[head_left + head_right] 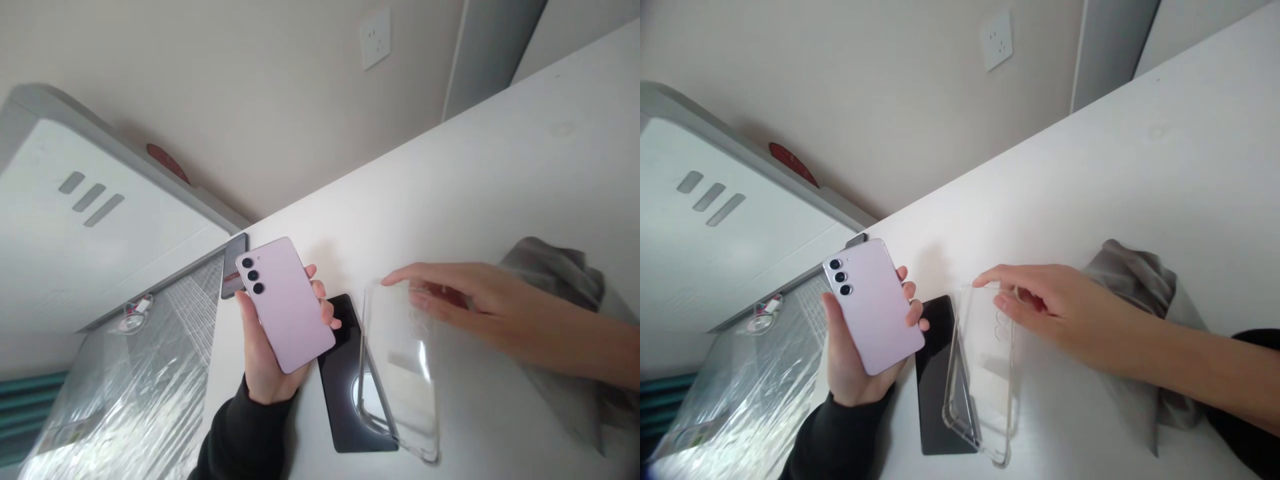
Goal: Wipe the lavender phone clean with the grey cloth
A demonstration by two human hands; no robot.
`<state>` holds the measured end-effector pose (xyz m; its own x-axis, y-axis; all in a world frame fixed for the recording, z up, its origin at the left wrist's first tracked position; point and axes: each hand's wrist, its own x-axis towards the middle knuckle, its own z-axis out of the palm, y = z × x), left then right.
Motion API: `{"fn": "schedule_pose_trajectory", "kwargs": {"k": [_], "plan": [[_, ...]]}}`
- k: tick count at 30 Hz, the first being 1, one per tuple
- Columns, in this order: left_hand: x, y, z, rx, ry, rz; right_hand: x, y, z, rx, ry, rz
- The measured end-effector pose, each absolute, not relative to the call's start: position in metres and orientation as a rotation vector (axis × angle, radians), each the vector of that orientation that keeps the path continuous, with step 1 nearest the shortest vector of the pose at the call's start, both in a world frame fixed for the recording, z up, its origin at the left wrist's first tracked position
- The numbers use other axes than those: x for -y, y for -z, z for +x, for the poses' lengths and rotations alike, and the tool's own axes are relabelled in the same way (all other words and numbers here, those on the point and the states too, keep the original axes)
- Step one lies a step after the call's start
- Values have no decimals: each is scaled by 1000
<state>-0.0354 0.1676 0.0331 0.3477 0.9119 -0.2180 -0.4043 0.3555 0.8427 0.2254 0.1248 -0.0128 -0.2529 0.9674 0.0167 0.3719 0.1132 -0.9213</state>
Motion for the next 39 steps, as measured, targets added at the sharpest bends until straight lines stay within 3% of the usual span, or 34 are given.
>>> {"fn": "schedule_pose_trajectory", "kwargs": {"k": [16,21,26,33,39], "plan": [[-164,-30,-32,-849,-867,598,-133,22,223,1670,-1079,-1305],[-165,-35,-36,-861,-860,613,-133,-5,233,1678,-728,-1262],[-167,-46,-28,-966,-888,635,-116,-48,283,1329,-411,-1461],[-156,-51,21,-893,-696,519,-69,-13,314,1490,-555,-2014],[-148,-45,52,-906,-526,456,-92,-2,322,1551,-699,-1848]]}}
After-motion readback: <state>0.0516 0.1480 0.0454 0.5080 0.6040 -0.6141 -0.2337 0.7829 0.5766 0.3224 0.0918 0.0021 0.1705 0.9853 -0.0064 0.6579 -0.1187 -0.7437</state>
